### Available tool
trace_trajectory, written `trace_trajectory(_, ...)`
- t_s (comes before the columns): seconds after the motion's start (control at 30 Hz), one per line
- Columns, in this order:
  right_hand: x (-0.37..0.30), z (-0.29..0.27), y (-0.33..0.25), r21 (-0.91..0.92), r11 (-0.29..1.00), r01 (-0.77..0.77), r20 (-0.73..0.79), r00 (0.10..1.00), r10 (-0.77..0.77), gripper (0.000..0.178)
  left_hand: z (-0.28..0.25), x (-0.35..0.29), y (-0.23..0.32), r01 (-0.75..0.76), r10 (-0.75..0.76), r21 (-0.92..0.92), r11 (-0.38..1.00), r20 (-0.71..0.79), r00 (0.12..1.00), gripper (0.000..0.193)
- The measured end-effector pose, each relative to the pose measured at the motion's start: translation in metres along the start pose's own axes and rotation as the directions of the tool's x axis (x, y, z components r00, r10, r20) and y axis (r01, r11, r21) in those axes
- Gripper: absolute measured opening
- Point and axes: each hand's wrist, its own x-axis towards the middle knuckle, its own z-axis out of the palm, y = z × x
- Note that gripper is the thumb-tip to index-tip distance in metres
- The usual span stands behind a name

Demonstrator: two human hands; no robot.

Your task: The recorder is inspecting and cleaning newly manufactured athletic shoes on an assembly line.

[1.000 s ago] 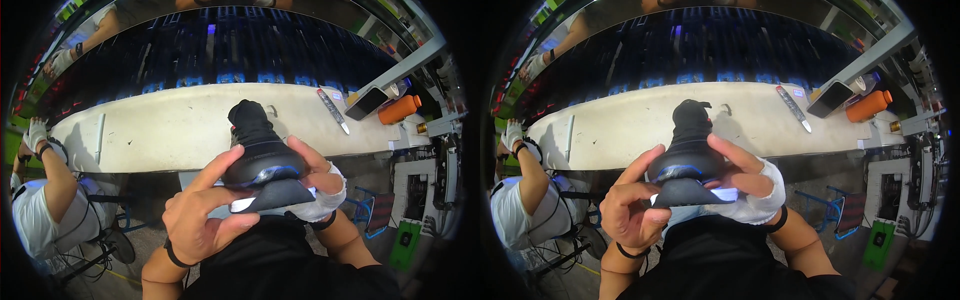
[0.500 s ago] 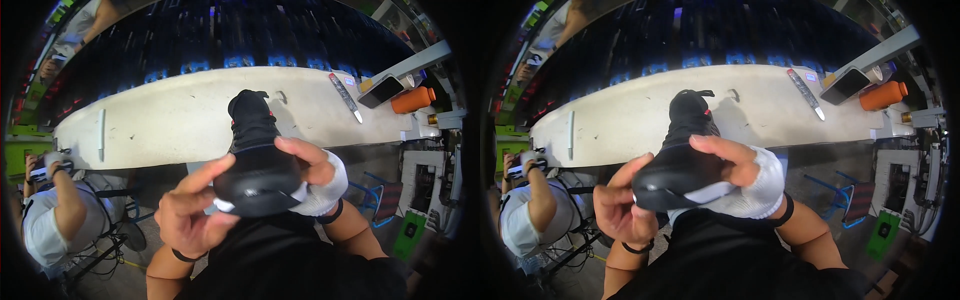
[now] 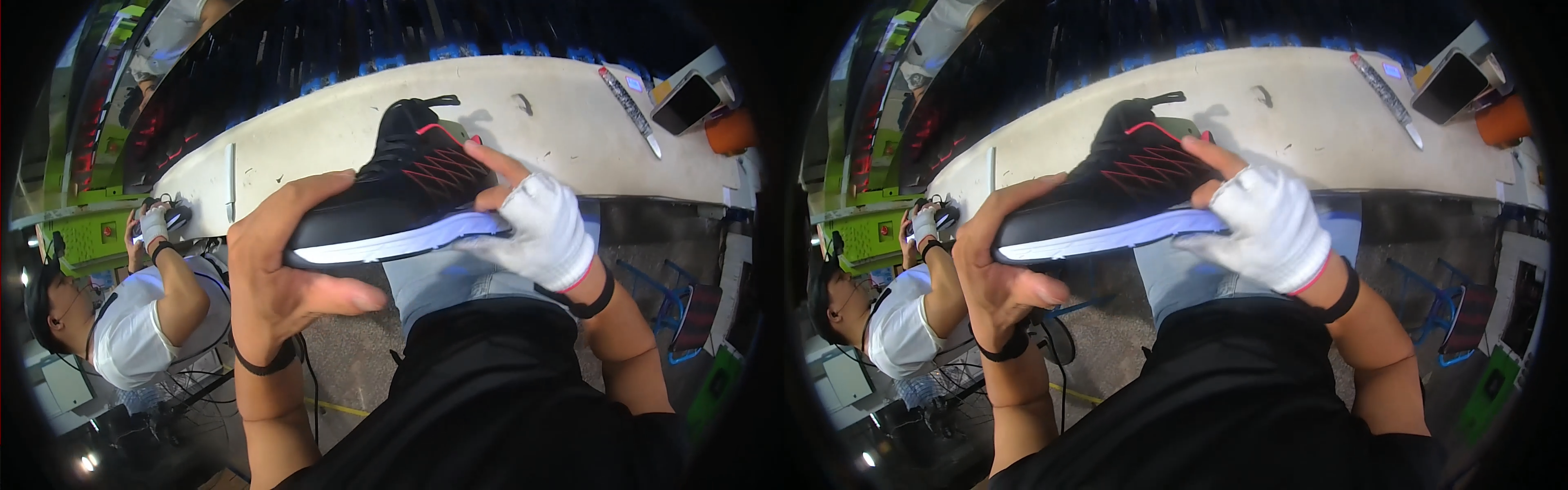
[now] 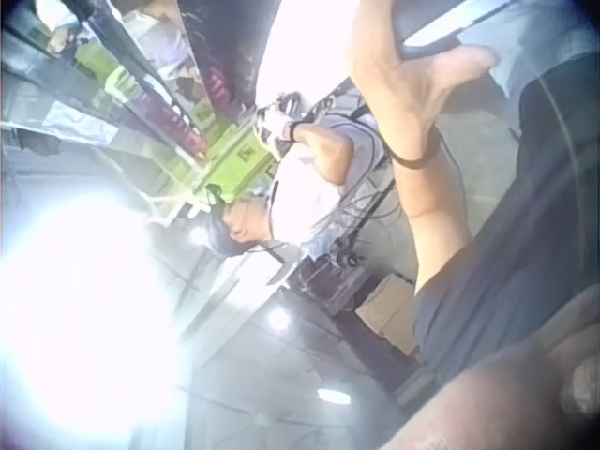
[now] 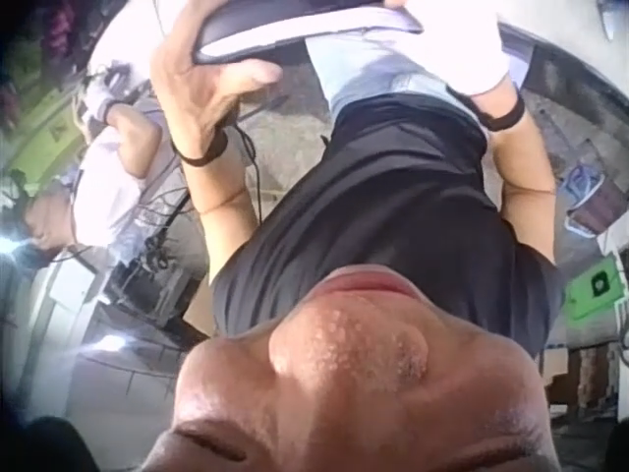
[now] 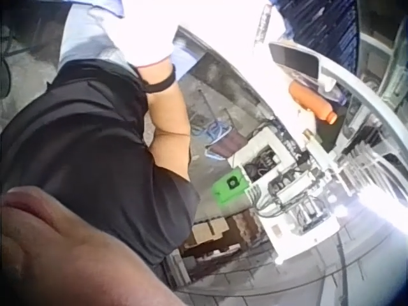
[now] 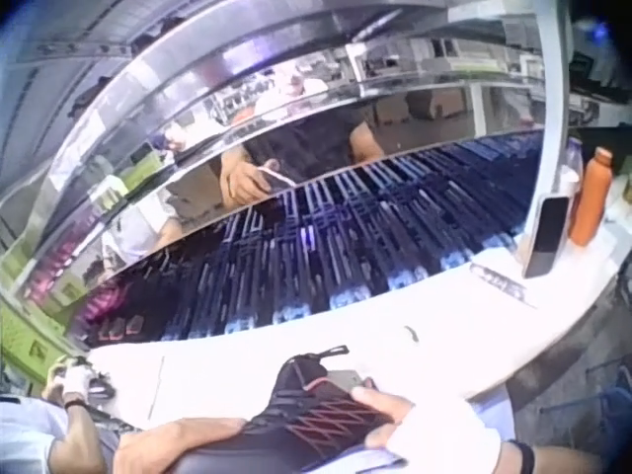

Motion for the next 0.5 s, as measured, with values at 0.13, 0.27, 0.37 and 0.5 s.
trace_trajectory(0.13, -0.015, 0.006, 0.013, -0.006, 0.997, -0.078, -0.015, 0.997, 0.078, 0.041, 0.006, -0.019, -0.013, 0.1, -0.102, -0.025, 0.995, -0.107, 0.989, 0.09)
trace_trajectory(0.27, -0.02, 0.019, 0.017, 0.032, 0.995, -0.098, -0.022, 0.995, 0.099, 0.039, 0.021, -0.031, -0.019, 0.109, -0.142, -0.156, 0.982, -0.215, 0.966, 0.084)
trace_trajectory(0.37, -0.018, 0.023, 0.015, -0.018, 0.996, -0.09, -0.061, 0.994, 0.089, 0.037, 0.024, -0.034, -0.013, 0.11, -0.147, -0.168, 0.98, -0.231, 0.962, 0.083)
trace_trajectory(0.5, -0.013, -0.005, -0.001, -0.16, 0.958, -0.239, 0.044, 0.967, 0.249, 0.047, 0.022, -0.027, 0.007, -0.073, 0.061, -0.083, 0.994, -0.137, 0.989, 0.077)
